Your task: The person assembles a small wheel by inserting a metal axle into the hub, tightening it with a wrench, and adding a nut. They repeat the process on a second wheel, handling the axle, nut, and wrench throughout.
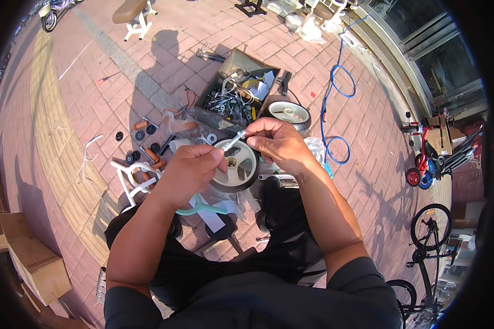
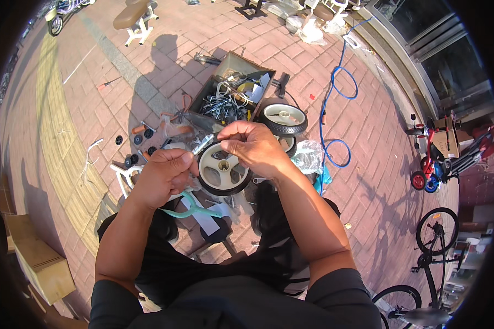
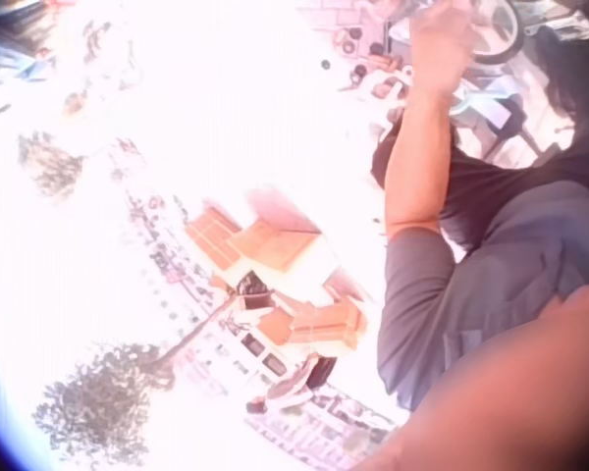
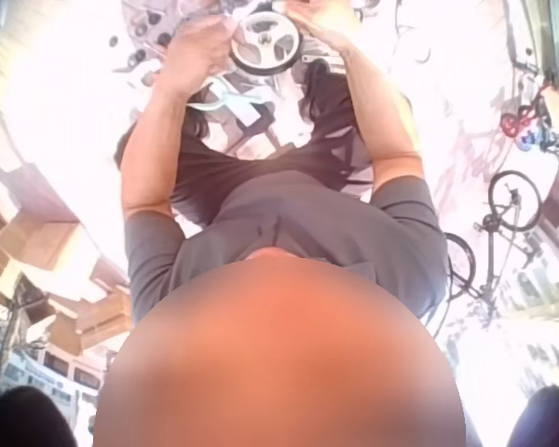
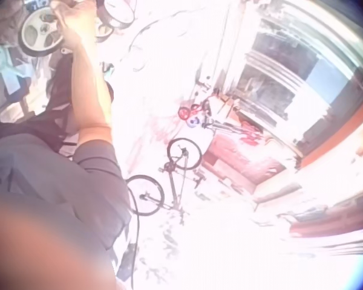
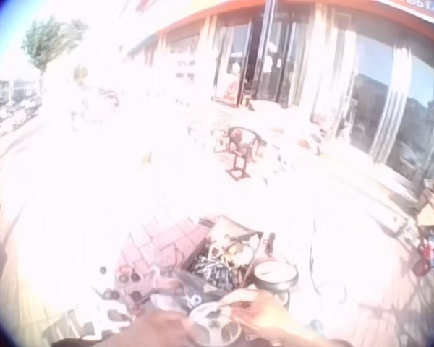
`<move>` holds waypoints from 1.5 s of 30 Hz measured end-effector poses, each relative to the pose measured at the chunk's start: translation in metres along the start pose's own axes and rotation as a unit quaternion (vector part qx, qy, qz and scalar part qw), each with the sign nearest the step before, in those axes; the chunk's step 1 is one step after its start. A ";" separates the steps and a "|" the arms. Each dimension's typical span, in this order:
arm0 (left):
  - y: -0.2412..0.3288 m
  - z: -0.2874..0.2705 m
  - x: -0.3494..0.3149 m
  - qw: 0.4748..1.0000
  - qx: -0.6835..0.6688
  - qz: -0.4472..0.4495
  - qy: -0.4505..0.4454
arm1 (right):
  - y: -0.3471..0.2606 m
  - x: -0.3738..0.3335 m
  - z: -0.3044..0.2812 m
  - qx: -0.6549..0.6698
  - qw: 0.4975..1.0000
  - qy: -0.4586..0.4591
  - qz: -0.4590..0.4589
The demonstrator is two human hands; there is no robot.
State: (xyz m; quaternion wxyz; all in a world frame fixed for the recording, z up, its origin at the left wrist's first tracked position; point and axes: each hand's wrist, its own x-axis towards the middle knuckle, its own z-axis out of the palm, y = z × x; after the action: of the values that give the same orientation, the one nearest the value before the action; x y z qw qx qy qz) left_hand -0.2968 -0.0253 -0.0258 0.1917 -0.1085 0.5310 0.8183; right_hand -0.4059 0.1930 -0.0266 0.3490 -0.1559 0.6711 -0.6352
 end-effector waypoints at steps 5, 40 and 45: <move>-0.005 0.001 0.003 0.996 0.088 0.009 0.014 | 0.003 0.001 0.000 0.200 0.979 -0.036 0.036; -0.004 0.003 0.004 0.937 0.342 0.053 0.044 | 0.017 -0.007 0.002 0.306 0.940 -0.116 0.100; -0.005 0.002 0.004 0.933 0.354 0.052 0.037 | 0.015 -0.007 0.005 0.304 0.942 -0.125 0.067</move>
State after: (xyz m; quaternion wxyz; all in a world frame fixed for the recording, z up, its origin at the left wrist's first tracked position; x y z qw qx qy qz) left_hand -0.2979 -0.0208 -0.0305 0.1550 -0.0360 0.7977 0.5817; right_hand -0.3941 0.1963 -0.0392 0.5026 -0.0753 0.4062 -0.7595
